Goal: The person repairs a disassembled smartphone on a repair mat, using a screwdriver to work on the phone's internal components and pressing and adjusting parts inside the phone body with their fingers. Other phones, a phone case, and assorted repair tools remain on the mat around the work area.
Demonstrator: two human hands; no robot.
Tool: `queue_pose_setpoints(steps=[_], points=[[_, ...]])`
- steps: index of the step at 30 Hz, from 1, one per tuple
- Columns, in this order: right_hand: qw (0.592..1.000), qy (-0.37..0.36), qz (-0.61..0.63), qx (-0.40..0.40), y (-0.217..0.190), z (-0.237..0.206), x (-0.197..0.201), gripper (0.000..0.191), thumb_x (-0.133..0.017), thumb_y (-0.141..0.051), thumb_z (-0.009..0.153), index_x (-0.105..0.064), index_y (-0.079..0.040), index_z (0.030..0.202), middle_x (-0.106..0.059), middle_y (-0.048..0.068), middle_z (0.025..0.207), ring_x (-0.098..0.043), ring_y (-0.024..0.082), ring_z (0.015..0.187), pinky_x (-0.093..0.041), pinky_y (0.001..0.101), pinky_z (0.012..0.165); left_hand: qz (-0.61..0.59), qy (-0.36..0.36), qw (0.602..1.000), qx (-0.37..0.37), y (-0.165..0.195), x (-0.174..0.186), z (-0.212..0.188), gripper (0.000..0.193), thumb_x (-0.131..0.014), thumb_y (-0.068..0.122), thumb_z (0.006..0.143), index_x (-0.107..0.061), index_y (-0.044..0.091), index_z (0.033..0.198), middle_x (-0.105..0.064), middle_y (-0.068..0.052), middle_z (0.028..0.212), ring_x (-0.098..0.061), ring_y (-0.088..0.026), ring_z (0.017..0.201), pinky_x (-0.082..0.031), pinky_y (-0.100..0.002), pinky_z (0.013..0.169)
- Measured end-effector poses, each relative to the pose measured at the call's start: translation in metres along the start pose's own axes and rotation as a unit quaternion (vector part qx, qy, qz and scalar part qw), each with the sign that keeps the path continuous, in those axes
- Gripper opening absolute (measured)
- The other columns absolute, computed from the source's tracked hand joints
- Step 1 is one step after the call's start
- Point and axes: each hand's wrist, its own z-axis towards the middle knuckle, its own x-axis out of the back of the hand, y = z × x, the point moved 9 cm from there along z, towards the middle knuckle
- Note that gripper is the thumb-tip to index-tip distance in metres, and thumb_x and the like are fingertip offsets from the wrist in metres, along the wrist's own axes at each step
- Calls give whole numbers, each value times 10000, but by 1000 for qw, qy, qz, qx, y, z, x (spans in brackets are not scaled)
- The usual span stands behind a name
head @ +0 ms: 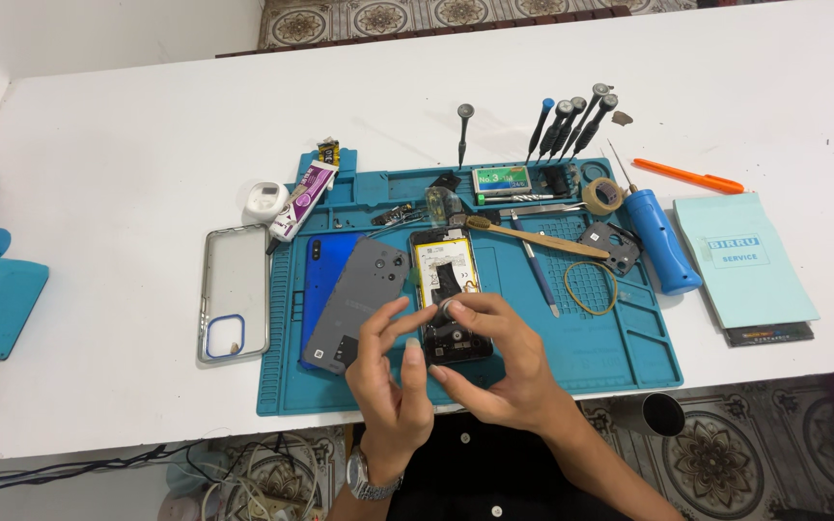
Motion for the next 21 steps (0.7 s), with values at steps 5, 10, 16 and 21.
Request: queue_pose_setpoints(steps=[5, 10, 16, 21], points=[[1000, 1, 15, 23, -6, 1, 3, 702, -835, -56, 810, -493, -41, 1423, -637, 226, 1347, -684, 360, 1219, -576, 400, 1014, 2, -13, 1000, 24, -2, -2, 2, 460, -507, 286, 1026, -538, -60, 1327, -787, -216, 1120, -798, -262, 972, -615, -355, 860], [999, -6, 17, 40, -9, 3, 3, 647, -839, -44, 809, -543, -53, 1384, -668, 217, 1309, -693, 315, 1144, -573, 389, 963, 8, -34, 999, 31, -3, -5, 4, 459, -486, 294, 1034, -546, -61, 1319, -777, -223, 1149, -795, -300, 1052, -624, -372, 890], [999, -1, 12, 31, -6, 1, 3, 640, -834, -41, 807, -550, -50, 1380, -660, 219, 1302, -692, 320, 1143, -574, 384, 952, 0, -41, 999, 30, -2, -7, 6, 445, -488, 275, 1029, -548, -61, 1316, -763, -237, 1180, -786, -323, 1088, -622, -384, 921], [1000, -4, 11, 22, -3, 0, 2, 636, -829, -43, 809, -550, -47, 1380, -649, 223, 1305, -700, 320, 1145, -590, 369, 933, 18, -25, 1000, 0, 2, -6, 2, 399, -516, 242, 1030, -583, -52, 1291, -741, -234, 1212, -744, -300, 1135, -584, -401, 984]])
